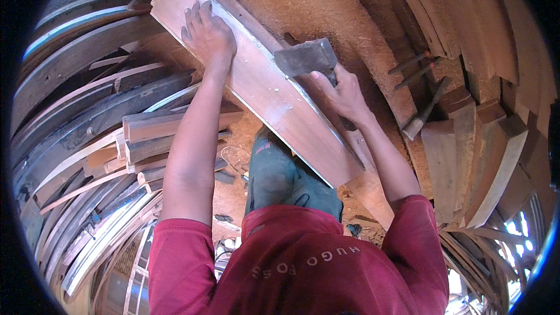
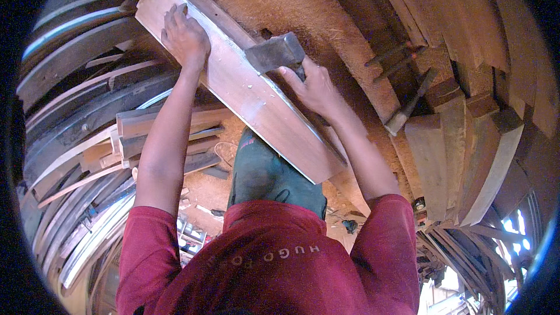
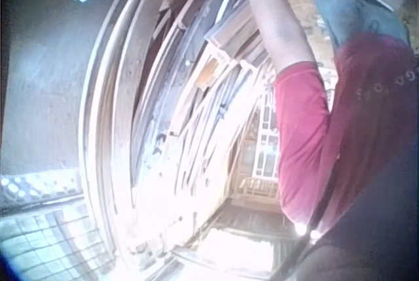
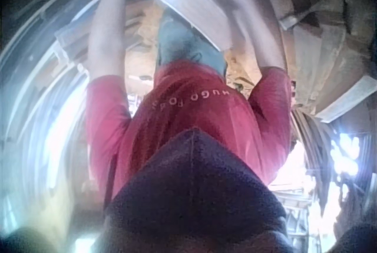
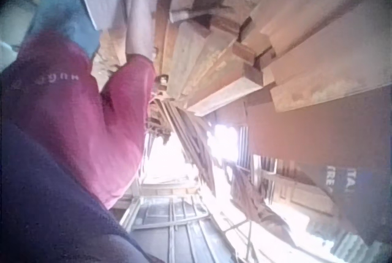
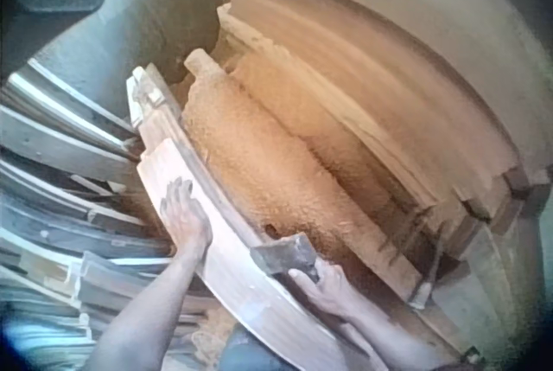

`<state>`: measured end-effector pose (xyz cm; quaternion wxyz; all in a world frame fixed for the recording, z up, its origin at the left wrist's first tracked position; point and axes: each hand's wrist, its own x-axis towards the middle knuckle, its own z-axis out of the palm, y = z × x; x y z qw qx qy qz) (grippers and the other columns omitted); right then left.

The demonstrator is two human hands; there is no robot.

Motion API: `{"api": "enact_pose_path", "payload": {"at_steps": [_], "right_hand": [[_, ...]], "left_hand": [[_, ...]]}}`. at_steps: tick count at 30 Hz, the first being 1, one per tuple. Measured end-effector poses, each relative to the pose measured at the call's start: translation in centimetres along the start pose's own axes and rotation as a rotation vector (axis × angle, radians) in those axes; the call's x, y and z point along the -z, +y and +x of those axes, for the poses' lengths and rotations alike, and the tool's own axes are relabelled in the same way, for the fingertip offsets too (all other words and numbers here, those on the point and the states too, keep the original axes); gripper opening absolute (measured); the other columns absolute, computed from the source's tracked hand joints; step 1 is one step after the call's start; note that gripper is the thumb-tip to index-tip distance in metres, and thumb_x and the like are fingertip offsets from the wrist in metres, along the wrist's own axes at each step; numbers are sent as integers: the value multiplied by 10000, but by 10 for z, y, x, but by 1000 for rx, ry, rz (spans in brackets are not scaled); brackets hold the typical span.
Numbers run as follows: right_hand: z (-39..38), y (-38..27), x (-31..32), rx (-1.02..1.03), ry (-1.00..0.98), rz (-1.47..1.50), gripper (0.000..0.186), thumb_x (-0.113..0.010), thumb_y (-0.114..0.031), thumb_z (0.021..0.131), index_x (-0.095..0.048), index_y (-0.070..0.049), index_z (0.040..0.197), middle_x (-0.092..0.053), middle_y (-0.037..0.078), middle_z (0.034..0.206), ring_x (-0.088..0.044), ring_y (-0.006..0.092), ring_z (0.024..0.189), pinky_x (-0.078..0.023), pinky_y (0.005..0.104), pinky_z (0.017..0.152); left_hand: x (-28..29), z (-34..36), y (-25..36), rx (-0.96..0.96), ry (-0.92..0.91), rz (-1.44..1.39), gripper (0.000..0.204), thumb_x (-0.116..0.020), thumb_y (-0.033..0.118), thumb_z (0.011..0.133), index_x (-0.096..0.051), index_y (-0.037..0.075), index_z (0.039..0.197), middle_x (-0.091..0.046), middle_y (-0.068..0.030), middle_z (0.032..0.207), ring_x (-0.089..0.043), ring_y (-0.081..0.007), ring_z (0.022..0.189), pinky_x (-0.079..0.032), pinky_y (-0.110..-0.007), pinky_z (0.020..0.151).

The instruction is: The person shapes a piece of wood by striking it with a hand tool and then using a power tool to smooth the edges.

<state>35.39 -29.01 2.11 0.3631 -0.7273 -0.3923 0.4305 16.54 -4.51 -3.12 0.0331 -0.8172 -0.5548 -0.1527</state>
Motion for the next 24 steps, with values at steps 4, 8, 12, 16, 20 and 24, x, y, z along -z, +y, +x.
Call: {"api": "enact_pose_path", "payload": {"at_steps": [4, 8, 12, 16, 20, 24], "right_hand": [[6, -4, 0, -121, 63, 125, 358, -652, -315, 979, -623, -8, 1162, -696, 134, 832, -673, 227, 760, -534, 376, 710], [-4, 4, 3, -157, -70, -13, 390, -656, -339, 967, -625, -25, 1196, -711, 239, 944, -727, 330, 914, -542, 411, 788], [-12, 9, 15, -103, -7, 51, 327, -653, -332, 982, -628, -15, 1061, -614, 25, 688, -548, 84, 556, -464, 304, 544], [-3, 10, -3, -92, 171, 204, 347, -665, -324, 974, -621, 8, 1066, -614, 33, 686, -558, 86, 563, -476, 301, 554], [-17, 23, 6, -62, -9, -17, 360, -668, -323, 968, -623, 11, 1096, -614, 51, 681, -582, 110, 607, -487, 320, 589], [-17, 9, 10, -49, 69, 36, 352, -656, -342, 974, -629, -3, 1066, -611, 59, 671, -575, 116, 612, -481, 327, 590]], "left_hand": [[-1, -2, 2, 7, -24, -68, 375, -510, 192, 950, -554, 134, 1318, -494, -109, 1454, -377, -307, 1415, -264, -545, 1131], [1, -1, -2, 18, -74, -68, 384, -508, 195, 951, -545, 127, 1327, -476, -121, 1468, -357, -316, 1429, -247, -565, 1137], [1, 0, -1, 2, -52, -78, 380, -502, 196, 953, -549, 125, 1323, -476, -122, 1468, -360, -316, 1426, -244, -557, 1141], [1, 1, 2, 4, -45, -106, 376, -498, 191, 954, -556, 124, 1319, -479, -123, 1466, -366, -320, 1420, -245, -557, 1141], [-1, -2, -6, -1, -61, -46, 377, -503, 182, 950, -561, 127, 1319, -492, -122, 1458, -377, -319, 1412, -257, -558, 1133], [1, -1, 2, -9, -30, -76, 386, -498, 185, 950, -562, 125, 1326, -502, -119, 1453, -385, -313, 1408, -265, -550, 1130]]}}
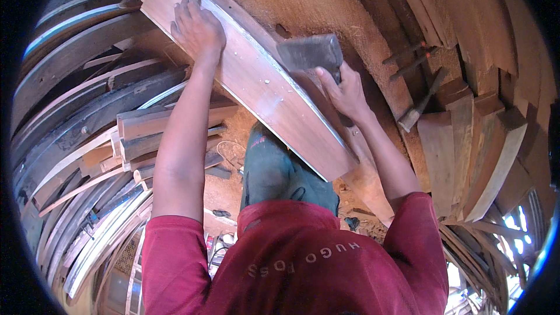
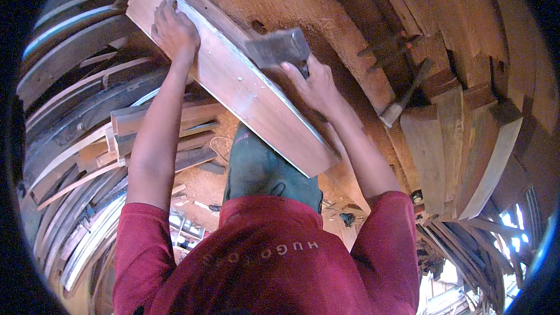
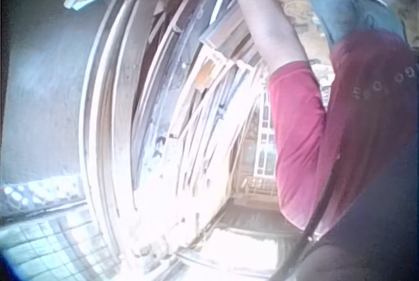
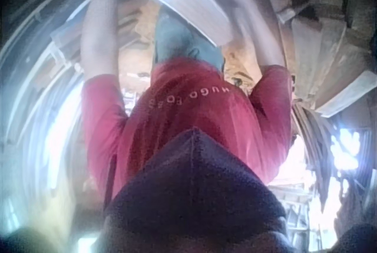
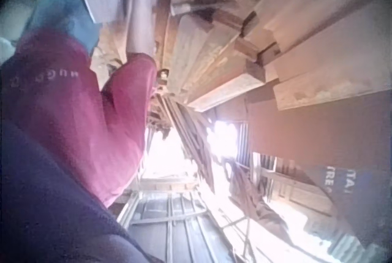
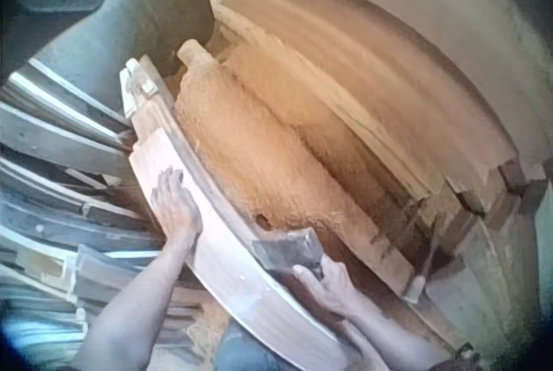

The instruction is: The person shapes a piece of wood by striking it with a hand tool and then using a power tool to smooth the edges.

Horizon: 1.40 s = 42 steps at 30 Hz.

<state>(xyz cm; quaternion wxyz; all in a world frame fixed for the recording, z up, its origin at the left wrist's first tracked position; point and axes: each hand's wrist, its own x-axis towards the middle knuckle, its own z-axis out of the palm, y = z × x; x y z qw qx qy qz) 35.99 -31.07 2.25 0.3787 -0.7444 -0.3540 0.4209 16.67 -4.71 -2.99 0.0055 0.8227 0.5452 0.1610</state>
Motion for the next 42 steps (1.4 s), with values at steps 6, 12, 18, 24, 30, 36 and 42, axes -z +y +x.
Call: {"api": "enact_pose_path", "payload": {"at_steps": [6, 12, 18, 24, 30, 36, 42], "right_hand": [[-1, 15, -12, -59, -97, -103, 346, -651, -328, 984, -629, -4, 1106, -628, 106, 677, -593, 146, 622, -503, 350, 614], [1, -15, 7, -124, -93, -2, 448, -649, -365, 969, -592, -28, 1258, -702, 266, 1030, -695, 412, 993, -534, 459, 861], [-11, 9, 0, -16, -96, -92, 386, -684, -333, 958, -624, -22, 1178, -651, 79, 712, -601, 143, 620, -510, 340, 612], [-1, -10, -8, -44, 36, 117, 392, -676, -321, 960, -621, -29, 1216, -708, 163, 880, -685, 241, 799, -541, 388, 754], [-3, -7, -8, -85, -107, -82, 443, -665, -358, 957, -608, -20, 1237, -704, 260, 1050, -688, 421, 1011, -545, 460, 838], [3, -10, -12, -3, 32, 4, 354, -662, -321, 970, -640, -27, 1165, -732, 150, 926, -681, 175, 837, -533, 353, 776], [-25, 10, 26, -91, -122, -93, 412, -686, -375, 942, -654, -33, 1169, -699, 180, 874, -678, 257, 760, -538, 387, 752]], "left_hand": [[-4, 1, 0, -14, 45, 34, 372, -503, 191, 947, -581, 125, 1305, -525, -106, 1427, -420, -299, 1379, -292, -525, 1113], [-2, -1, -3, -1, 3, -10, 388, -488, 199, 951, -574, 128, 1324, -513, -105, 1442, -396, -297, 1397, -267, -538, 1132], [-1, 0, -2, 7, -8, -14, 399, -484, 196, 949, -566, 132, 1335, -509, -103, 1449, -391, -294, 1403, -257, -528, 1139], [-3, 0, 0, 8, 24, -13, 397, -482, 195, 947, -566, 136, 1331, -515, -105, 1442, -392, -300, 1403, -261, -527, 1136], [-1, 1, -9, -16, 12, -9, 382, -510, 190, 942, -568, 135, 1315, -526, -109, 1425, -405, -307, 1392, -275, -547, 1121], [-3, 1, -3, -34, 73, 37, 361, -519, 197, 940, -577, 135, 1291, -549, -98, 1395, -451, -299, 1353, -320, -529, 1091], [-1, -1, 0, -23, 21, -19, 368, -519, 201, 936, -579, 131, 1292, -542, -93, 1407, -433, -294, 1361, -309, -532, 1091]]}}
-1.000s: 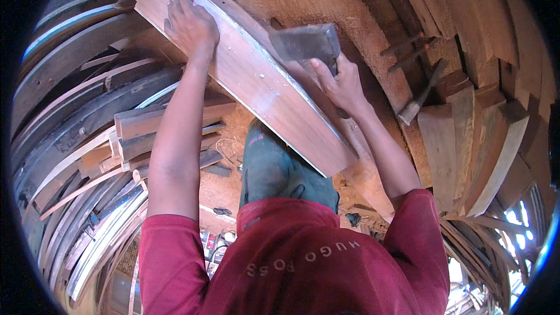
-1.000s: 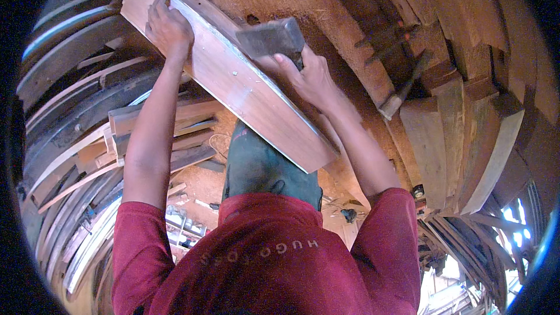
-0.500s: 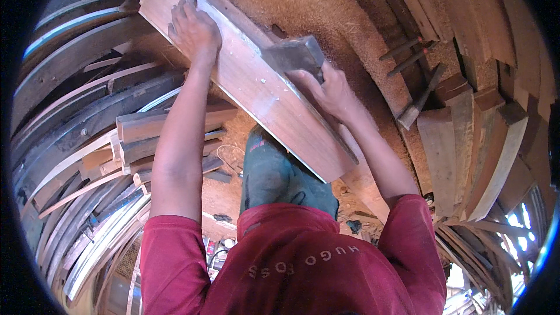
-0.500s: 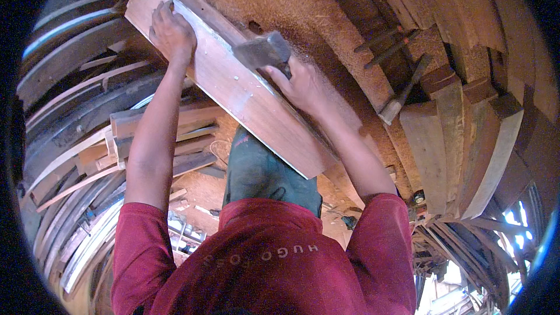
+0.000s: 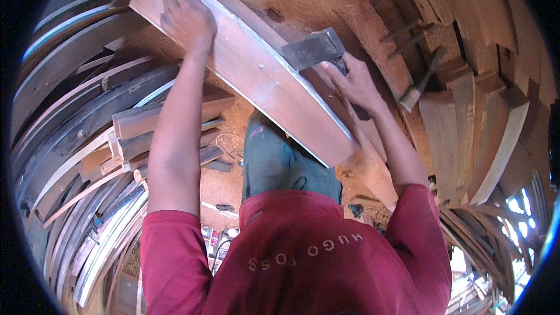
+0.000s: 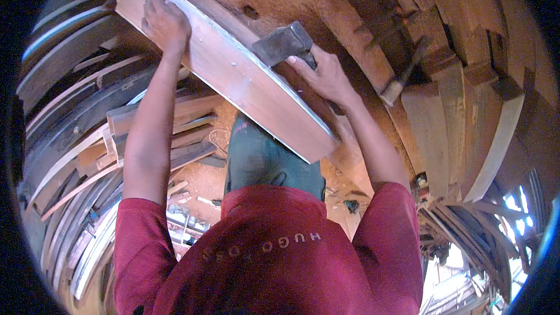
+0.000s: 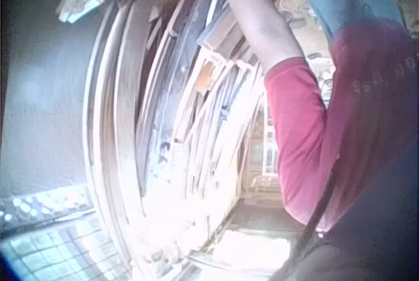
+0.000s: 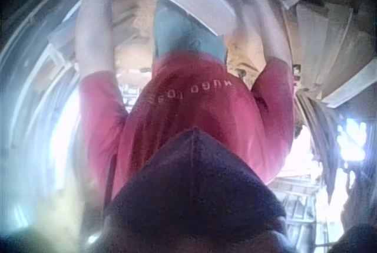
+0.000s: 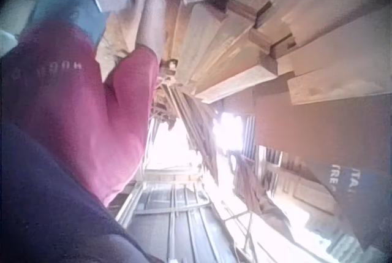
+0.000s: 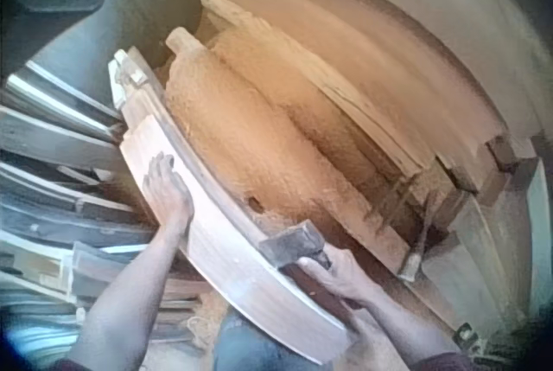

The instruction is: The person shapes a piece of wood by striking it with a hand tool and then using a power tool to smooth the edges.

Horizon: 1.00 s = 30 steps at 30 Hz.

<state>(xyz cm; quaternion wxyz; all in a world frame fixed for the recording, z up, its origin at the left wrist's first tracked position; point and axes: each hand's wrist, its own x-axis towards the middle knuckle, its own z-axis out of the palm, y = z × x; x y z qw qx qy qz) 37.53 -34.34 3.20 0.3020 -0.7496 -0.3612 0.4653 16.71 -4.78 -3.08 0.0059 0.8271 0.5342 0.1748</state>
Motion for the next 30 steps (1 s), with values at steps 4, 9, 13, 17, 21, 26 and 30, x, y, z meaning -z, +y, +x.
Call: {"api": "enact_pose_path", "payload": {"at_steps": [4, 9, 13, 17, 21, 26, 30], "right_hand": [[-8, -43, 36, -83, 108, -100, 389, -679, -361, 933, -654, -49, 1163, -676, 169, 848, -665, 268, 771, -536, 384, 751], [46, -53, 57, 336, 475, -403, 429, -698, -322, 865, -613, -133, 1241, -677, 159, 1094, -672, 358, 966, -555, 454, 811], [99, -56, 50, 285, 496, -612, 460, -723, -348, 848, -598, -167, 1253, -646, 137, 1124, -660, 339, 1019, -559, 456, 826], [130, -63, 25, 226, 565, -584, 466, -739, -339, 835, -597, -178, 1248, -644, 133, 1115, -659, 355, 1012, -557, 474, 819], [126, -73, 18, 246, 668, -541, 463, -746, -316, 839, -616, -177, 1261, -654, 117, 1105, -663, 335, 1026, -558, 456, 848], [117, -57, 12, 256, 602, -621, 456, -764, -306, 809, -614, -180, 1221, -640, 111, 1089, -658, 326, 1002, -565, 463, 803], [106, -42, 11, 231, 638, -753, 462, -771, -309, 803, -628, -232, 1236, -629, 83, 1124, -645, 304, 1037, -571, 452, 794]], "left_hand": [[1, -4, -9, -18, -5, 34, 371, -516, 203, 932, -583, 136, 1291, -549, -80, 1396, -449, -279, 1334, -315, -508, 1086], [0, -1, -7, 6, -15, 83, 369, -494, 190, 941, -580, 128, 1295, -547, -87, 1396, -441, -286, 1343, -309, -508, 1092], [9, 4, 5, -56, 49, 129, 334, -515, 179, 931, -585, 143, 1256, -582, -94, 1334, -506, -268, 1286, -381, -479, 1032], [13, 5, 9, -24, 29, 120, 339, -510, 164, 933, -584, 141, 1264, -575, -89, 1345, -499, -264, 1298, -367, -489, 1044], [12, 3, 6, -13, 29, 123, 343, -508, 162, 932, -588, 139, 1265, -558, -91, 1374, -481, -263, 1318, -356, -501, 1050], [10, -2, -3, 10, -22, 105, 382, -515, 195, 947, -553, 137, 1322, -515, -106, 1430, -416, -276, 1386, -315, -535, 1092], [12, 1, 2, -15, -44, 91, 396, -511, 228, 971, -524, 128, 1354, -480, -131, 1465, -402, -314, 1391, -298, -562, 1100]]}}
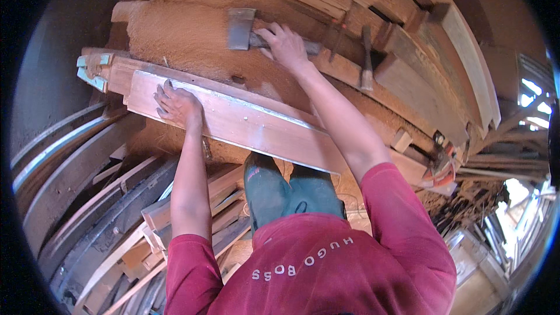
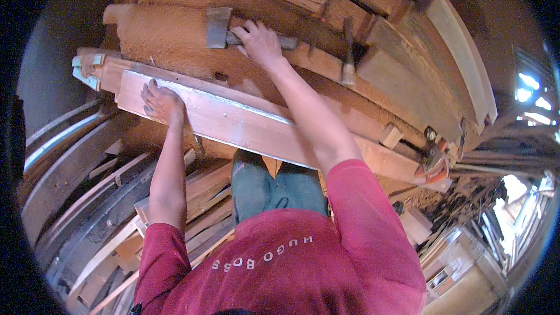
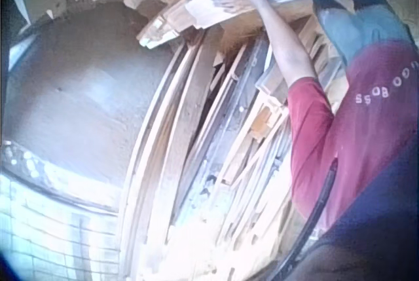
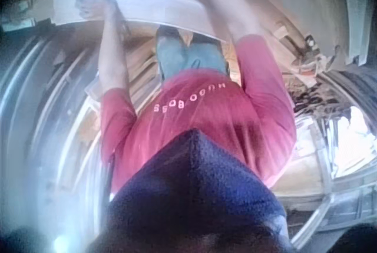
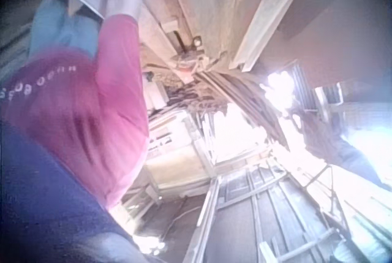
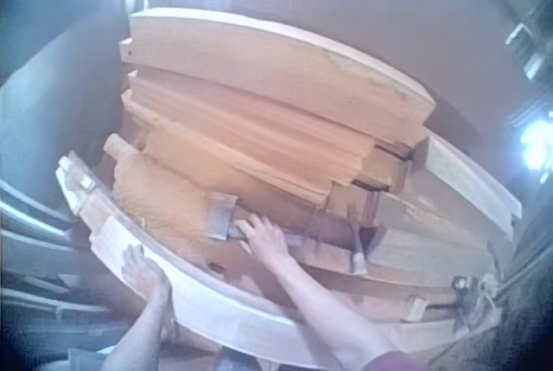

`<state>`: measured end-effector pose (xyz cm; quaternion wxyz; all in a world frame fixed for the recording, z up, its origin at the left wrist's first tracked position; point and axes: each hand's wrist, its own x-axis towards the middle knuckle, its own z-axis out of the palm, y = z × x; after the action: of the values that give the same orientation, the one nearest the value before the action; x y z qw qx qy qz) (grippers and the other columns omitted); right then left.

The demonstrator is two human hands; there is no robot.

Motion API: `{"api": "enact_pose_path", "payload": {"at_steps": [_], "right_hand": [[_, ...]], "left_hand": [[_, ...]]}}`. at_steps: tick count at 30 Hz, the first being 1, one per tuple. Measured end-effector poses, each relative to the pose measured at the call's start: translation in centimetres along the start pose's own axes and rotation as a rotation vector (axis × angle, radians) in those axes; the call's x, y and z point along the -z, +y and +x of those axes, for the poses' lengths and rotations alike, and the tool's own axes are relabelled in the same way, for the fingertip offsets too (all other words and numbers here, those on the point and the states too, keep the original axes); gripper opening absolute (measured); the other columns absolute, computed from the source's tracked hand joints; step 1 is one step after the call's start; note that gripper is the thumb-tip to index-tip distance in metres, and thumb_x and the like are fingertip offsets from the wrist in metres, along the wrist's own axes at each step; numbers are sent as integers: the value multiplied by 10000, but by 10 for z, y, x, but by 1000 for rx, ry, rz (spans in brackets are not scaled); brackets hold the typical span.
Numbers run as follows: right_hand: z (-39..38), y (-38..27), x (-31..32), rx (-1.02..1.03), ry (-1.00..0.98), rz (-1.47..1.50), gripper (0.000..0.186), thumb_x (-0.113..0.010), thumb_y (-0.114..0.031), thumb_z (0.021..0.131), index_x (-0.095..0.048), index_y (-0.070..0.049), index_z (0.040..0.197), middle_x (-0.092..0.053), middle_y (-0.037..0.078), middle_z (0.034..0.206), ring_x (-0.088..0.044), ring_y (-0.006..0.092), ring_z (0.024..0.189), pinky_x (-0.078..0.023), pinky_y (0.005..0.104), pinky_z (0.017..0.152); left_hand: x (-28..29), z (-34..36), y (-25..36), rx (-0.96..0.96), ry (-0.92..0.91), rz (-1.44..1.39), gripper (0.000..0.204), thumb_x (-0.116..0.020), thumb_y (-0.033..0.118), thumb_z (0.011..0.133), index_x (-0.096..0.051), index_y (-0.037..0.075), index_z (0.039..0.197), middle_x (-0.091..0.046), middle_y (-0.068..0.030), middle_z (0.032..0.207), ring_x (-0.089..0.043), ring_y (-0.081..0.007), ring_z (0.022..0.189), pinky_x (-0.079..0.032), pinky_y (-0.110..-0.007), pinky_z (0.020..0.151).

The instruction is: The person shapes a piece of wood by striking it with a hand tool and then using a power tool to smooth the edges.

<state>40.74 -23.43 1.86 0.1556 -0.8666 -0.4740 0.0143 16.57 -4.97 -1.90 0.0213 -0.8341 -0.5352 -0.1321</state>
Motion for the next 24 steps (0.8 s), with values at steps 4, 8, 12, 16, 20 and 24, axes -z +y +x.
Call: {"api": "enact_pose_path", "payload": {"at_steps": [4, 8, 12, 16, 20, 24], "right_hand": [[-2, -11, -9, -32, 78, -41, 464, -751, -345, 817, -632, -256, 1257, -624, 74, 1156, -629, 308, 1063, -572, 440, 803], [-18, 12, -1, -182, 16, -118, 443, -716, -394, 847, -635, -249, 1257, -620, 84, 1173, -597, 314, 1105, -530, 448, 901], [-55, 1, 35, -185, 158, -30, 453, -699, -405, 872, -626, -210, 1274, -615, 106, 1193, -563, 327, 1162, -475, 457, 975], [-138, 1, 86, -257, 453, 142, 343, -698, -360, 884, -704, -105, 1114, -695, 112, 1102, -636, 290, 1081, -492, 451, 939], [-302, 22, 130, -745, 541, 75, 235, -686, -245, 890, -737, -52, 1015, -730, 153, 1008, -675, 338, 987, -515, 457, 907], [-476, 8, 175, -1296, 630, 150, 310, -634, -195, 964, -661, 8, 1198, -710, 169, 1089, -682, 256, 1007, -526, 345, 897]], "left_hand": [[9, -2, -16, -84, 37, -400, 439, -539, 263, 975, -496, 112, 1386, -433, -151, 1501, -342, -340, 1435, -253, -581, 1125], [39, -51, 6, -796, -389, -567, 724, -725, 424, 842, -453, 129, 1445, -347, -169, 1566, -267, -372, 1475, -200, -600, 1168], [105, -62, 21, -1369, -772, -67, 1153, -893, 500, 584, -322, 216, 1545, -240, -163, 1621, -188, -383, 1508, -136, -651, 1190], [91, -53, 27, -1540, -741, 184, 1403, -946, 461, 457, -152, 277, 1599, -202, -182, 1624, -209, -401, 1496, -182, -689, 1167], [90, -36, 47, -1600, -880, 226, 1469, -961, 413, 419, -106, 263, 1604, -238, -212, 1599, -255, -428, 1468, -242, -707, 1130], [93, 4, 94, -1623, -1271, 180, 1338, -937, 341, 462, -231, 179, 1587, -508, -223, 1424, -527, -392, 1271, -443, -518, 1044]]}}
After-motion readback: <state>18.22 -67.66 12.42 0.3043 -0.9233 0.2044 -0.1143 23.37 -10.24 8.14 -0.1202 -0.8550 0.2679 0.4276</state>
